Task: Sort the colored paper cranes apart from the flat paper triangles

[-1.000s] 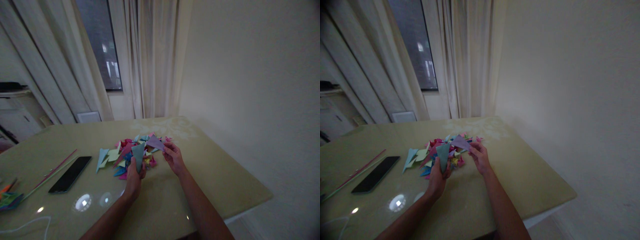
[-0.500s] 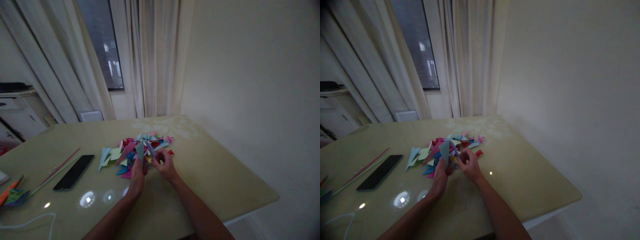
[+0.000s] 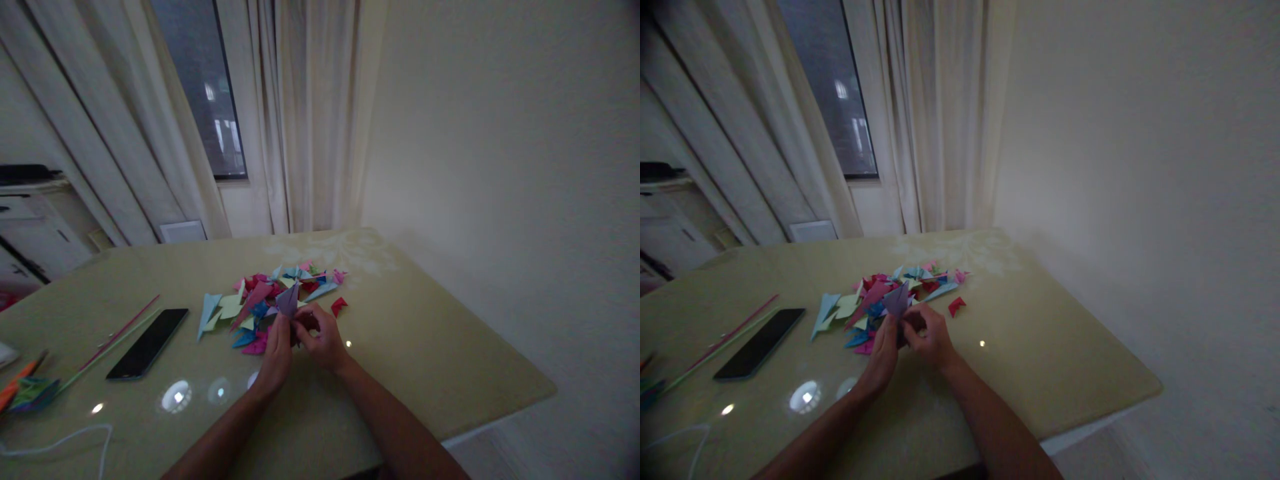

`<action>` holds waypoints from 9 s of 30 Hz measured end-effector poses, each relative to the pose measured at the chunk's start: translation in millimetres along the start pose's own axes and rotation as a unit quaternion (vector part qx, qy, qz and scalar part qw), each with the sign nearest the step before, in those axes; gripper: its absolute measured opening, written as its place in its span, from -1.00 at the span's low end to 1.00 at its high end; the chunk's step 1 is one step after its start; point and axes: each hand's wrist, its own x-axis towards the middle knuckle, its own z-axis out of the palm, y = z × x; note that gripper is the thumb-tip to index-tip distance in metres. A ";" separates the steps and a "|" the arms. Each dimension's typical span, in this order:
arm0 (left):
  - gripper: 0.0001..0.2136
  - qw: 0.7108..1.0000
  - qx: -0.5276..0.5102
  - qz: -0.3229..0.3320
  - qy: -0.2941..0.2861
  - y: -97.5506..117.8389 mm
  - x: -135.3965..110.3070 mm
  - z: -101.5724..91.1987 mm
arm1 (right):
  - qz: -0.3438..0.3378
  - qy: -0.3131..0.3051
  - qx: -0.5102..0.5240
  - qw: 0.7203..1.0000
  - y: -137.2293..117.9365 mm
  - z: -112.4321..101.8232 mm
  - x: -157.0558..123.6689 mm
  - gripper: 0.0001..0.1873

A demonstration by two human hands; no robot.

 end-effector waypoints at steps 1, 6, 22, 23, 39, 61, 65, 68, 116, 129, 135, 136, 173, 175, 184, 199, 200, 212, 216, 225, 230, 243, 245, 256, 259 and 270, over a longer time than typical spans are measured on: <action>-0.68 1.000 0.002 0.005 0.013 2.5 -0.4 1.1 | 0.002 0.015 -0.002 1.000 0.0 -0.1 0.5 -0.88; -0.50 0.998 0.019 0.052 -0.028 13.7 -4.7 7.3 | 0.003 0.082 0.005 0.997 2.0 -5.9 7.2 -0.63; -0.42 0.965 0.077 -0.002 -0.249 8.4 -8.4 10.9 | 0.076 0.108 0.114 0.985 -5.8 -34.5 21.5 -0.55; -0.46 0.967 0.082 0.010 -0.242 7.9 -8.9 11.3 | 0.076 0.124 0.117 0.982 -5.2 -38.1 23.0 -0.54; -0.79 0.723 0.545 0.205 -0.372 12.1 -14.5 -0.3 | -0.042 -0.008 -0.448 0.893 38.3 -95.4 29.9 -0.76; -0.54 0.642 0.614 0.214 -0.407 10.6 -16.3 1.1 | 0.025 -0.092 -0.558 0.824 48.4 -72.9 24.8 -0.48; -0.55 0.617 0.625 0.226 -0.421 12.3 -18.4 1.4 | 0.026 -0.099 -0.554 0.826 47.6 -73.3 25.4 -0.56; -0.57 0.613 0.627 0.229 -0.423 12.2 -18.7 2.3 | 0.022 -0.099 -0.562 0.821 45.8 -73.8 26.2 -0.67; -0.55 0.730 0.395 0.473 -0.294 1.2 -1.2 -8.8 | 0.110 0.194 0.025 0.974 -8.8 -73.2 -40.9 -0.62; -0.91 0.787 0.243 0.557 -0.104 25.6 -26.9 0.1 | -0.035 0.000 -0.091 0.995 -31.4 -56.4 -52.7 -0.75; -0.85 0.805 0.265 0.513 -0.134 25.2 -30.0 6.0 | -0.037 -0.022 -0.011 0.999 -34.2 -57.7 -53.7 -0.69; -0.85 0.805 0.264 0.513 -0.140 25.1 -30.3 6.6 | -0.031 -0.022 -0.004 0.999 -33.2 -59.2 -54.1 -0.69; -0.74 0.736 0.358 0.522 -0.240 13.2 -11.2 -2.7 | 0.026 0.243 0.129 0.961 -22.5 -70.4 -48.5 -0.61; -0.72 0.738 0.366 0.509 -0.251 11.9 -11.0 -3.1 | 0.015 0.239 0.099 0.966 -20.7 -72.8 -50.2 -0.57; -0.74 0.695 0.431 0.465 -0.338 9.8 -2.5 -8.1 | -0.013 0.174 0.022 0.984 -14.6 -72.5 -54.8 -0.39; -0.63 0.657 0.519 0.385 -0.389 8.4 -6.4 -7.1 | 0.172 -0.033 -0.484 0.858 1.0 -141.3 5.8 -0.60; -0.65 0.662 0.515 0.400 -0.369 5.3 -2.7 -5.4 | 0.168 -0.038 -0.479 0.861 9.4 -141.6 5.7 -0.64; -0.51 0.510 0.606 0.515 -0.327 -22.6 110.4 101.2 | 0.117 0.161 -0.362 0.911 48.2 -151.4 -8.6 -0.74; -0.54 0.483 0.650 0.493 -0.319 -25.6 137.5 116.8 | 0.123 0.195 -0.347 0.909 52.5 -149.1 -11.4 -0.59; -0.65 0.546 0.648 0.479 -0.228 3.3 105.5 46.8 | 0.174 0.165 -0.389 0.890 48.8 -155.7 -5.9 -0.94; -0.53 0.629 0.564 0.411 -0.344 -17.5 -0.3 20.2 | 0.156 0.152 -0.383 0.897 43.5 -154.3 -6.1 -0.78; -0.48 0.659 0.480 0.360 -0.452 -23.6 -25.5 85.2 | 0.135 0.188 -0.289 0.929 31.0 -167.5 -10.3 -0.74; -0.61 0.685 0.504 0.368 -0.376 -13.7 -15.9 74.8 | 0.126 0.178 -0.324 0.921 32.9 -170.8 -11.8 -0.70; -0.80 0.601 0.717 0.339 -0.104 13.0 18.8 10.8 | 0.092 0.049 -0.396 0.912 26.9 -153.5 -12.9 -0.78; -0.77 0.616 0.684 0.348 -0.175 1.5 15.5 19.0 | 0.102 0.035 -0.397 0.911 26.8 -153.1 -13.2 -0.80; -0.75 0.727 0.429 0.394 -0.365 -21.7 1.5 35.4 | 0.117 0.023 -0.424 0.898 24.7 -149.5 -13.5 -0.74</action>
